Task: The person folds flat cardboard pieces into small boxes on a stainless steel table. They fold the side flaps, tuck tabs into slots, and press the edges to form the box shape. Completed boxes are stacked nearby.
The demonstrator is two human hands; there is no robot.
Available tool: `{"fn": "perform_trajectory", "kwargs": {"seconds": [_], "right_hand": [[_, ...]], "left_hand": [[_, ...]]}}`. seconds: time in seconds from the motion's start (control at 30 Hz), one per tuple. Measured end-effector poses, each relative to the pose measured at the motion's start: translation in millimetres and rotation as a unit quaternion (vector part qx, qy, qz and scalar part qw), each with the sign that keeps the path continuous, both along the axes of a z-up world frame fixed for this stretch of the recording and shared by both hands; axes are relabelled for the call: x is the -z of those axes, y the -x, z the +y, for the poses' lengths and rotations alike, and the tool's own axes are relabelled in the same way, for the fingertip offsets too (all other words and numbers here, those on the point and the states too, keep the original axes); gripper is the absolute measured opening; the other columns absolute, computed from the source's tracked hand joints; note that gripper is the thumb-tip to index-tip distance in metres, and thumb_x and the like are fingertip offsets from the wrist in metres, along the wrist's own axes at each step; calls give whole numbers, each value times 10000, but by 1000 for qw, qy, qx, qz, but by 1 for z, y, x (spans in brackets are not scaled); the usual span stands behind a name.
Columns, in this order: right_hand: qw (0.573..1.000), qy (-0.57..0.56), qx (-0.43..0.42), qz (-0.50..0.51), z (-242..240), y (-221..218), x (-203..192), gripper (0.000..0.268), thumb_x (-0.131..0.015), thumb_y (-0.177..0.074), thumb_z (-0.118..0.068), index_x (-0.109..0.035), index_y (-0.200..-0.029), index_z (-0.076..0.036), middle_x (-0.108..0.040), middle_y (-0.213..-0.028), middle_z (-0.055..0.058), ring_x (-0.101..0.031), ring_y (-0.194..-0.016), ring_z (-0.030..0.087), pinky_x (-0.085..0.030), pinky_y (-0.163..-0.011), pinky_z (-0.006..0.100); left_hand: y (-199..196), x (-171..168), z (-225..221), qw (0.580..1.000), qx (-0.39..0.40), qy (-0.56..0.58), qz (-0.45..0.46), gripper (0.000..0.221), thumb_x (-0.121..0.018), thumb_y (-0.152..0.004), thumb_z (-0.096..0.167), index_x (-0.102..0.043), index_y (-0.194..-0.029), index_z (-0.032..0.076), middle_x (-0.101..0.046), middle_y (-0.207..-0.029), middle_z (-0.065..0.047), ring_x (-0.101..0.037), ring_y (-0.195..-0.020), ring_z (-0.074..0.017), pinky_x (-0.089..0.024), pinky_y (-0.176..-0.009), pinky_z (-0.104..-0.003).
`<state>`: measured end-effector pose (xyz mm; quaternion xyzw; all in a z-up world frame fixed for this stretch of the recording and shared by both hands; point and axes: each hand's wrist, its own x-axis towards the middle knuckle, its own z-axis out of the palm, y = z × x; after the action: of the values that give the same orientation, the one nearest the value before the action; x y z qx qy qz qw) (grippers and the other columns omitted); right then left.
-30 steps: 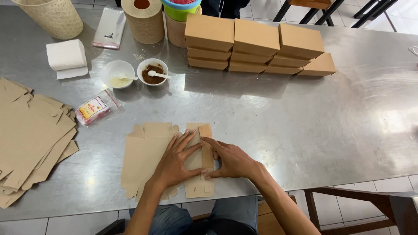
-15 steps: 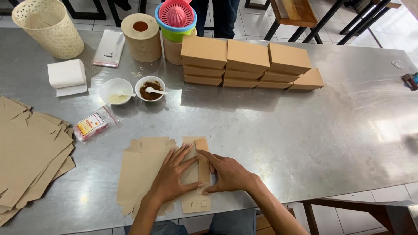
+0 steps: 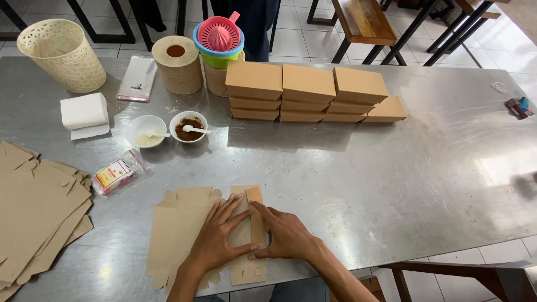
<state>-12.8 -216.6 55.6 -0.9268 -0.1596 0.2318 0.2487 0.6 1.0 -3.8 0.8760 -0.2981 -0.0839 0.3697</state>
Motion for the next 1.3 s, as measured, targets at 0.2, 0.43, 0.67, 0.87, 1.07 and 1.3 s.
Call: {"fn": "perform_trajectory", "kwargs": {"seconds": [0.2, 0.43, 0.67, 0.87, 1.07, 1.3], "right_hand": [[1000, -9, 17, -23, 1, 5, 3, 1171, -790, -673, -665, -263, -1613, -209, -657, -1161, 68, -668, -902, 279, -515, -718, 440], [1000, -2, 28, -2, 2, 8, 1, 1141, -781, -703, -652, -242, -1618, -235, -632, -1240, 85, -653, -1002, 290, -511, -787, 438], [999, -35, 4, 14, -19, 5, 9, 1141, -864, -728, -510, -229, -1647, -277, -605, -1013, 23, -614, -836, 211, -503, -719, 361], [996, -77, -37, 24, -30, 0, 14, 1167, -879, -742, -460, -189, -1660, -260, -620, -1062, 43, -629, -912, 215, -514, -802, 345], [998, -57, -16, 9, -19, 3, 10, 1169, -889, -716, -486, -227, -1650, -250, -642, -1061, 45, -636, -883, 228, -516, -764, 362], [999, -27, 25, -21, -6, 10, 6, 1107, -819, -710, -639, -280, -1613, -294, -625, -1004, 33, -635, -818, 228, -513, -699, 388]], "left_hand": [[0, 2, 0, 1000, 1, 11, -8, 816, -837, -823, 554, -552, -1499, 197, -253, -1703, -71, -149, -1588, -236, -54, -1282, -471], [1, 5, 0, 1000, -2, 14, -10, 815, -846, -813, 546, -564, -1490, 190, -260, -1701, -65, -154, -1587, -234, -60, -1285, -467], [2, -3, -1, 1000, -3, 6, 2, 818, -840, -821, 546, -540, -1513, 229, -257, -1704, -50, -144, -1589, -224, -52, -1284, -455], [1, -2, -1, 1000, 2, 2, 1, 845, -842, -822, 556, -521, -1527, 220, -253, -1703, -77, -142, -1589, -241, -38, -1279, -467], [1, 0, 0, 1000, 2, 8, -3, 832, -847, -823, 549, -532, -1520, 221, -256, -1703, -76, -145, -1589, -244, -55, -1280, -473], [3, -3, -2, 1000, -2, -7, 9, 936, -820, -834, 573, -403, -1581, 193, -252, -1710, -54, -138, -1593, -220, -44, -1285, -459]]}}
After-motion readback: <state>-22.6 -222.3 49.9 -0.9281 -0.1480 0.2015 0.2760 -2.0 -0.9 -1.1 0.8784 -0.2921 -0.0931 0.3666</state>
